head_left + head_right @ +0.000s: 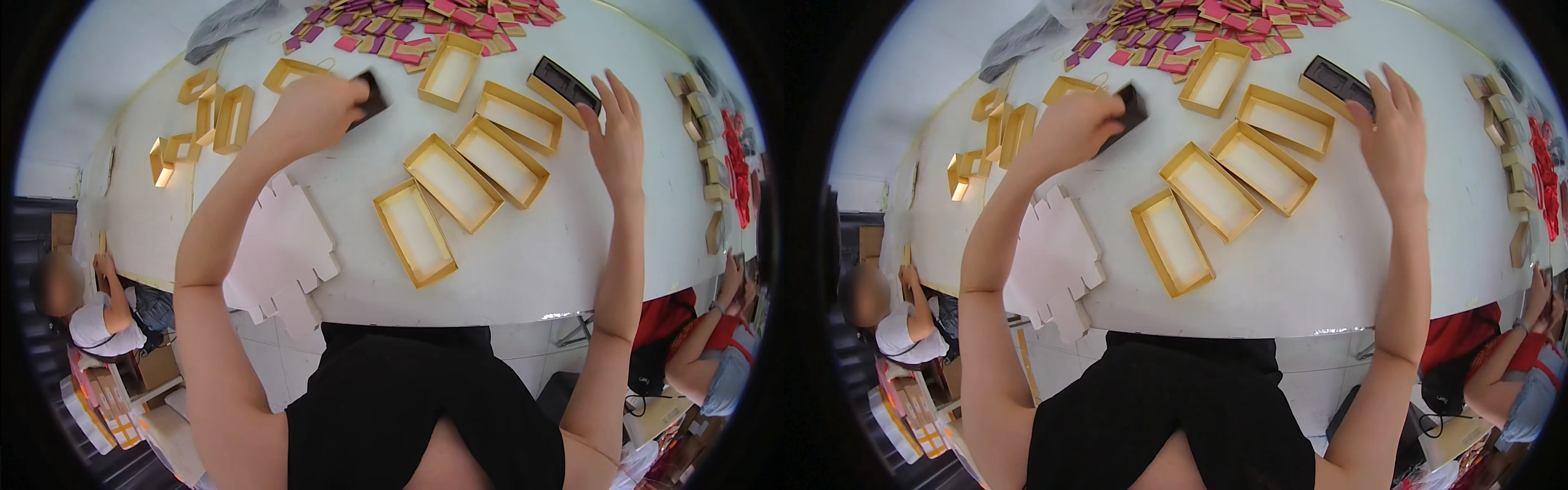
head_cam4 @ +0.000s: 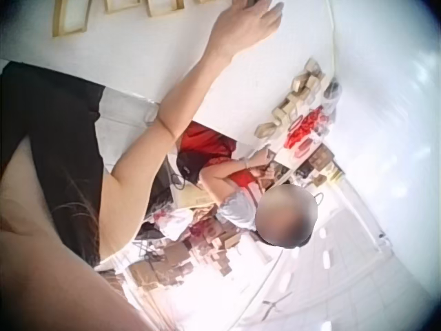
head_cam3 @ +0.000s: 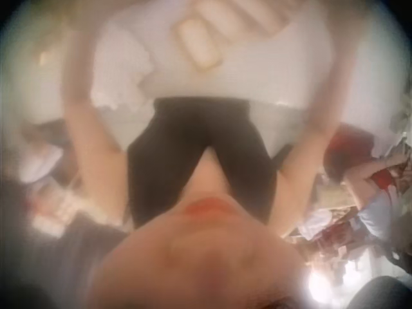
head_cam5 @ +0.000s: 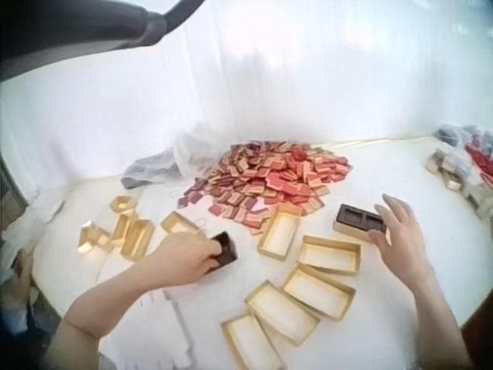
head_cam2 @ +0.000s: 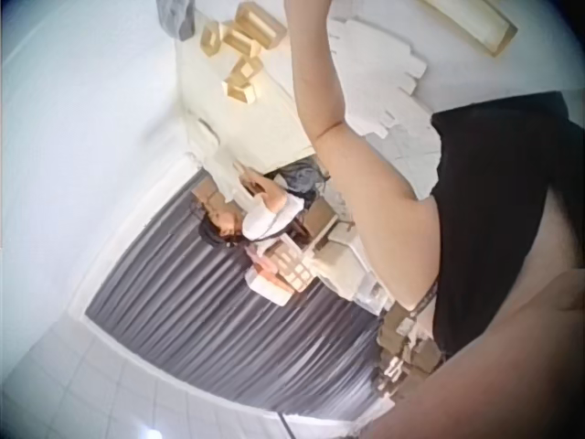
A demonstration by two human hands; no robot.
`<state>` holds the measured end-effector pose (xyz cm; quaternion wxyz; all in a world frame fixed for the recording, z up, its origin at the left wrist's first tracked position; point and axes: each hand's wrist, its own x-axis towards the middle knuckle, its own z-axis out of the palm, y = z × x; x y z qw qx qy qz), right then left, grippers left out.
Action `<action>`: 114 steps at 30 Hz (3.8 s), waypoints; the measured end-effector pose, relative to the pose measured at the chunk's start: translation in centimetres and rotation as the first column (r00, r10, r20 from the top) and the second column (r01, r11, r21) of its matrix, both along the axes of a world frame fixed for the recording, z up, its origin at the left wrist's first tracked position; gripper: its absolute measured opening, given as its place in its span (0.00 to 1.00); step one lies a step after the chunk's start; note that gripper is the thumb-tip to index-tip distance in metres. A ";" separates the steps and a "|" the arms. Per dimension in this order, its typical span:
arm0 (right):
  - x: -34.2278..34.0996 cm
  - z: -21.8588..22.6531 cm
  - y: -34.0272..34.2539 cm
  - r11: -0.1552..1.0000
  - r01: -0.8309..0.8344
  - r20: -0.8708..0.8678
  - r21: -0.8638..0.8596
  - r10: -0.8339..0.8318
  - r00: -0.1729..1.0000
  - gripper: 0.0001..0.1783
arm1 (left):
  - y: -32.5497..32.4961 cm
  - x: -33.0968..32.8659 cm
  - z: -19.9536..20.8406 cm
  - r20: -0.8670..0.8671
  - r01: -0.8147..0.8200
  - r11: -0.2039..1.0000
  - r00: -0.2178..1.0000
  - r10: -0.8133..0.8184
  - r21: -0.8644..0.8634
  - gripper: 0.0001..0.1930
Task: The person folds flat cardboard pieces into small rectangular boxes and places them on the table. Then the person picks up dark rectangular inserts and places them inside the assembled boxes.
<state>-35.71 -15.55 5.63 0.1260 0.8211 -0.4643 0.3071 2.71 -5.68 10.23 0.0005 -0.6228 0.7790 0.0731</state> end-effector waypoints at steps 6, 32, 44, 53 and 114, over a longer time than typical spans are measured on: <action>9.9 3.6 8.2 0.583 -0.728 0.797 0.361 0.212 0.565 0.46 | -1.5 -7.1 1.9 -0.981 0.006 1.000 0.194 -0.002 -0.001 0.08; 4.6 1.0 2.4 0.932 -0.292 0.039 0.216 0.290 0.956 0.18 | -1.8 -0.8 2.5 0.167 -0.079 0.982 0.980 0.109 -0.174 0.14; 6.4 -2.6 2.7 0.843 -0.403 0.411 0.357 0.245 0.878 0.15 | -6.5 -10.2 -4.7 -0.420 0.112 0.948 0.877 -0.236 -0.297 0.06; 4.9 -0.7 2.8 0.913 -0.237 -0.299 0.332 0.340 0.892 0.23 | -6.9 -10.5 -5.6 -0.273 0.143 0.904 0.924 -0.268 -0.404 0.08; 2.4 -1.1 9.7 0.842 -0.475 0.175 0.256 0.443 0.879 0.22 | -2.0 -1.3 -1.0 0.355 -0.151 0.976 0.913 0.199 -0.157 0.03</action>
